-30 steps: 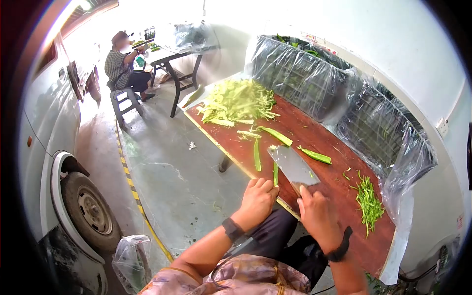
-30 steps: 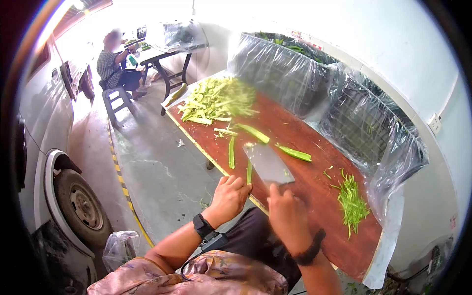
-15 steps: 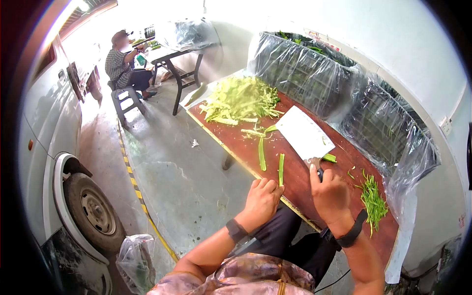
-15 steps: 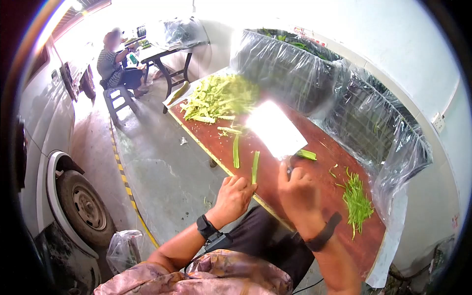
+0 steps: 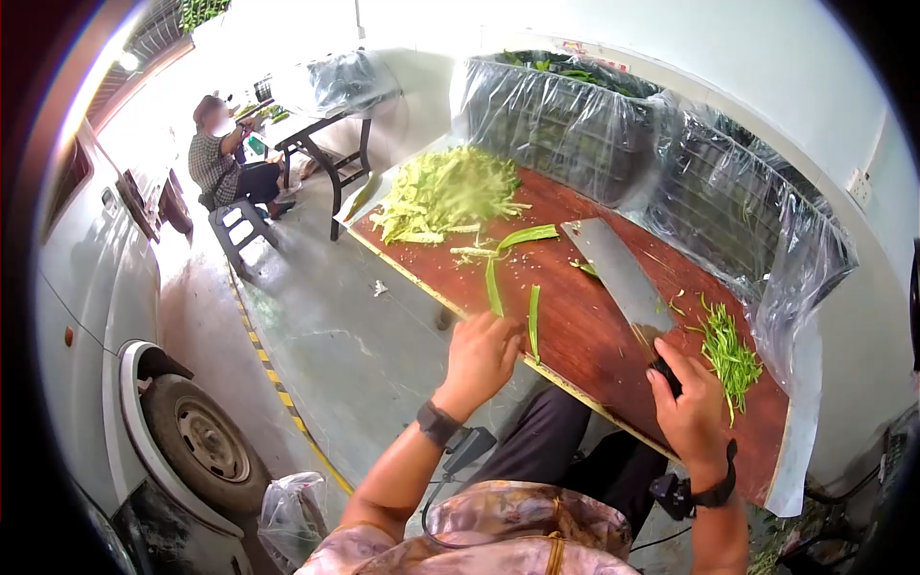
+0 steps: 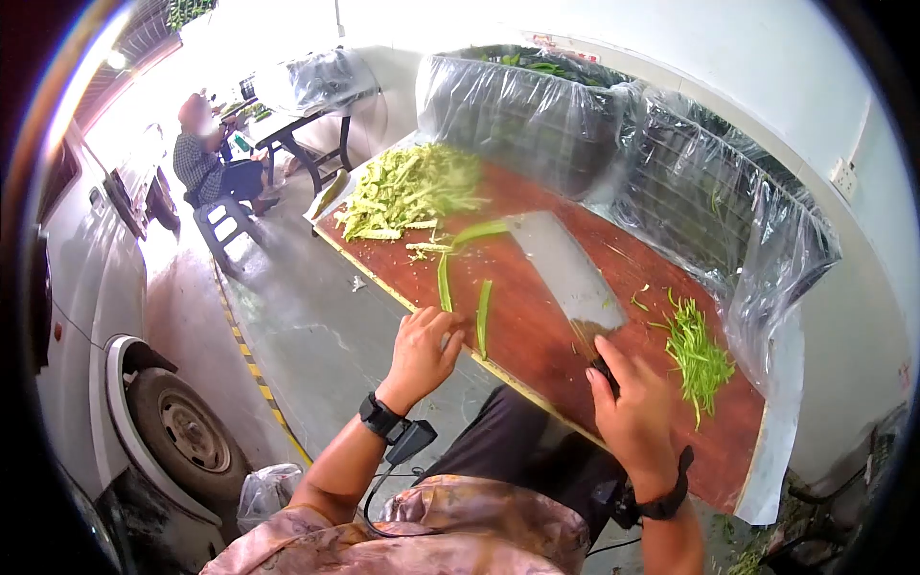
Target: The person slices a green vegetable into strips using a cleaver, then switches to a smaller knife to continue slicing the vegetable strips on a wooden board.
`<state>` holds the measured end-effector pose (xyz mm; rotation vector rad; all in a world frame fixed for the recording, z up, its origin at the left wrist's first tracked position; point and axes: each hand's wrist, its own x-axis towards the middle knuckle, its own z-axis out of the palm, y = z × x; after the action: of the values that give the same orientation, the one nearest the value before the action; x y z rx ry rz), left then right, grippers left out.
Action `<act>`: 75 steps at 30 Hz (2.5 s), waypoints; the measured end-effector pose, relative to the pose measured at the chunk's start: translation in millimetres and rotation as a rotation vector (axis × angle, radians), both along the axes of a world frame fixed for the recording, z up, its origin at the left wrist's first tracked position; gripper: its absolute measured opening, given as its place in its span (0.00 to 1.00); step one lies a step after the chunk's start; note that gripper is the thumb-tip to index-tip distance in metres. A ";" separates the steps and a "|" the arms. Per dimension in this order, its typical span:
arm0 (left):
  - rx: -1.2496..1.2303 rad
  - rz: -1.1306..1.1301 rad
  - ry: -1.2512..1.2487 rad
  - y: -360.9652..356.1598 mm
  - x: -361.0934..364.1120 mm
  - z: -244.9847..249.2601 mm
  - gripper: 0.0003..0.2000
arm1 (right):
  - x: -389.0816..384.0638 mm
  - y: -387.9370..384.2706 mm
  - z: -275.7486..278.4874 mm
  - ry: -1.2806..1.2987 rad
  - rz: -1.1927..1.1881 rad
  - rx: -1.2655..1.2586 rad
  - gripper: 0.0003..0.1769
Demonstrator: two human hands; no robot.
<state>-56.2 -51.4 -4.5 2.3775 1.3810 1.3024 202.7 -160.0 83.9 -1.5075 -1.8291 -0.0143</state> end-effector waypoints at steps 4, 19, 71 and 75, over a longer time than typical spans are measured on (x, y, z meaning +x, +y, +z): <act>-0.110 0.008 0.146 6.7 18.6 0.7 0.12 | 16.7 -30.7 -9.2 0.483 -0.051 -0.290 0.18; -0.273 0.223 0.137 65.4 21.9 15.1 0.14 | 73.8 -75.7 -40.5 1.020 -0.064 -0.504 0.23; 0.390 -0.032 0.831 206.0 58.6 36.7 0.09 | 99.7 -73.2 -10.2 0.983 -0.113 -0.780 0.24; 0.323 -0.046 0.593 173.7 58.0 53.7 0.14 | 98.3 -72.5 -9.2 1.020 -0.112 -0.753 0.22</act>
<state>1.7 122.3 49.2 3.1763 1.2898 0.8925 301.0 -232.6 74.7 -1.6079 -0.9131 1.2639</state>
